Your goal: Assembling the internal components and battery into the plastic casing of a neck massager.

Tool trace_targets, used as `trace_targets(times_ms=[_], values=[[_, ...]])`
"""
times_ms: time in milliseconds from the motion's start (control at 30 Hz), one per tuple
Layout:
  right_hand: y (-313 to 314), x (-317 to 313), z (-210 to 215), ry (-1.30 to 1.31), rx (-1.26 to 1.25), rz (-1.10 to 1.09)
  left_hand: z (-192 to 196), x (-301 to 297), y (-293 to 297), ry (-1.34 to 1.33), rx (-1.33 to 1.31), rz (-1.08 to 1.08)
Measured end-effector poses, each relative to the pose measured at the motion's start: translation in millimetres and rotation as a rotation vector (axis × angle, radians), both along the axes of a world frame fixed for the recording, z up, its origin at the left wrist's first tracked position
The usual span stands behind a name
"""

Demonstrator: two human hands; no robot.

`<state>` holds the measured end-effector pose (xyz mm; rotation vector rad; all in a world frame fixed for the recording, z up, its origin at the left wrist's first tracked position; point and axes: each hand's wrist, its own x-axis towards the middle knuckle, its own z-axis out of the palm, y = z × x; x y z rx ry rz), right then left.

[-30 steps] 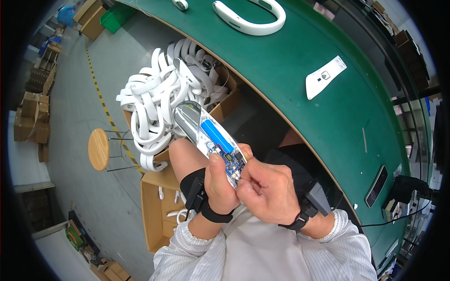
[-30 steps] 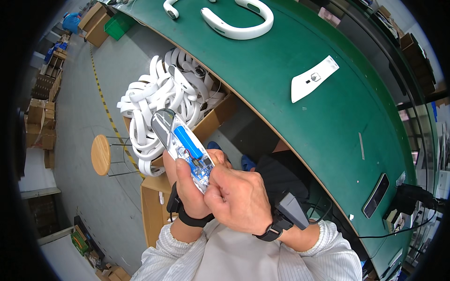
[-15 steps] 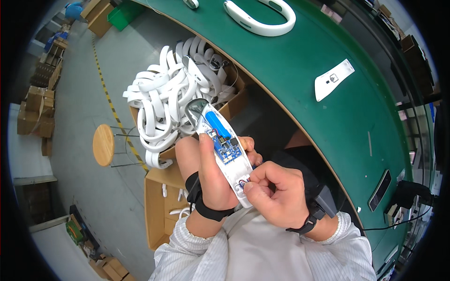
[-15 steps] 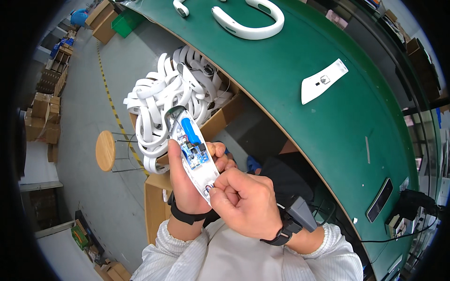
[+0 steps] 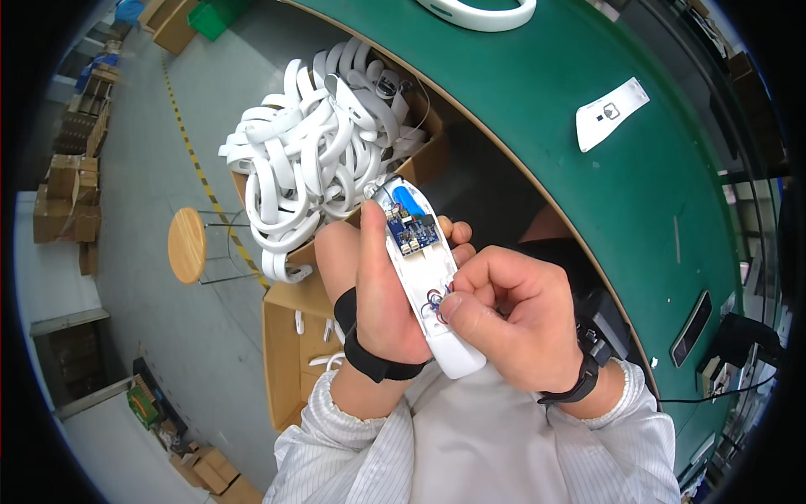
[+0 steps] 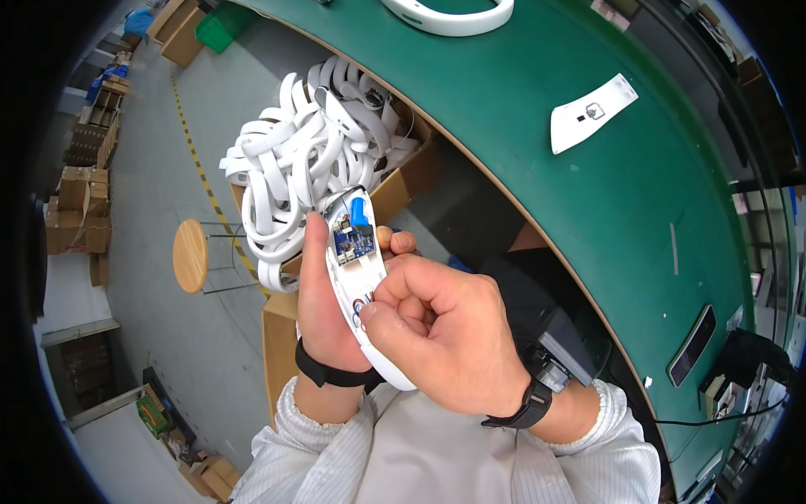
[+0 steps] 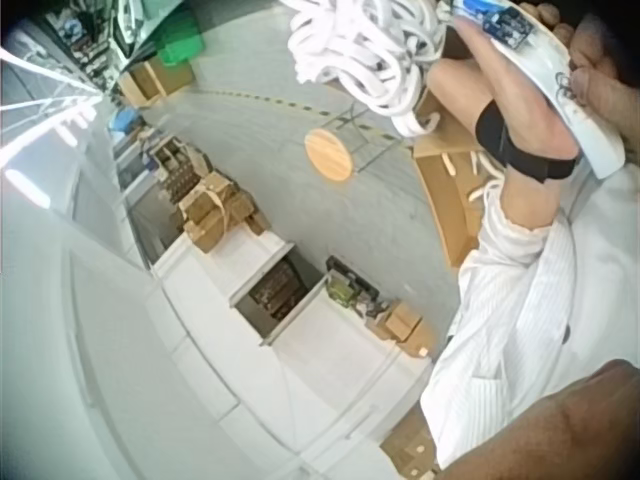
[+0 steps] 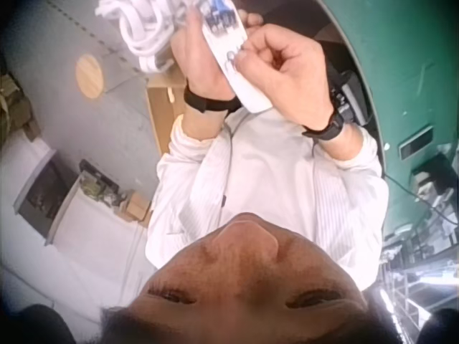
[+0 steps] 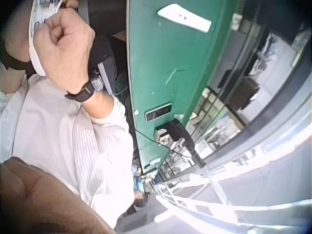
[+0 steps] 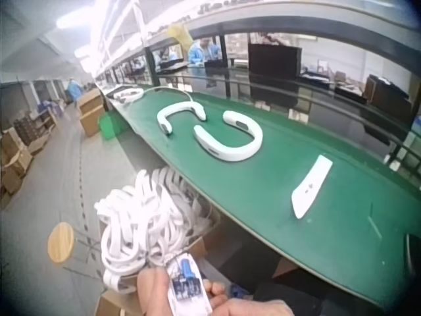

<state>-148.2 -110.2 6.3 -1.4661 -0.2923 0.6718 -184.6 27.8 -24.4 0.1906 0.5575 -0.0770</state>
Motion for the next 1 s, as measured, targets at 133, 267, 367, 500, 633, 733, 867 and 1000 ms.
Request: trace_targets(times_ms=[133, 267, 367, 500, 633, 733, 867, 1000], values=[[-0.8, -0.5, -2.5, -0.011, 0.002, -0.001, 2.0, 0.3, -0.8, -0.017, -0.003, -0.016], [-5.0, -2.3, -4.1, -0.089, -0.029, 0.018, -6.1, -3.1, 0.9, -0.024, 0.029, 0.038], [-8.8, -9.1, -9.4, -0.257, -0.051, 0.041, -2.0, -13.6, 0.9, -0.055, 0.323, 0.063], [-10.9, -9.1, -18.4, -0.371, -0.039, 0.027, -1.1, -15.8, -2.3, -0.111, 0.423, 0.071], [-11.9, -5.6, -13.4, -0.403, -0.046, 0.021, 1.6, -15.2, -4.5, -0.241, 0.574, 0.086], [-12.7, -5.2, -11.5, -0.380, -0.051, 0.013, 2.3, -15.0, -4.5, -0.271, 0.589, 0.065], [-14.9, -6.5, -15.2, -0.371, -0.038, 0.009, 2.1, -16.0, -3.5, -0.279, 0.599, 0.022], [-14.2, -7.6, -16.8, -0.404, -0.027, 0.013, 3.3, -16.6, -2.8, -0.284, 0.598, 0.007]])
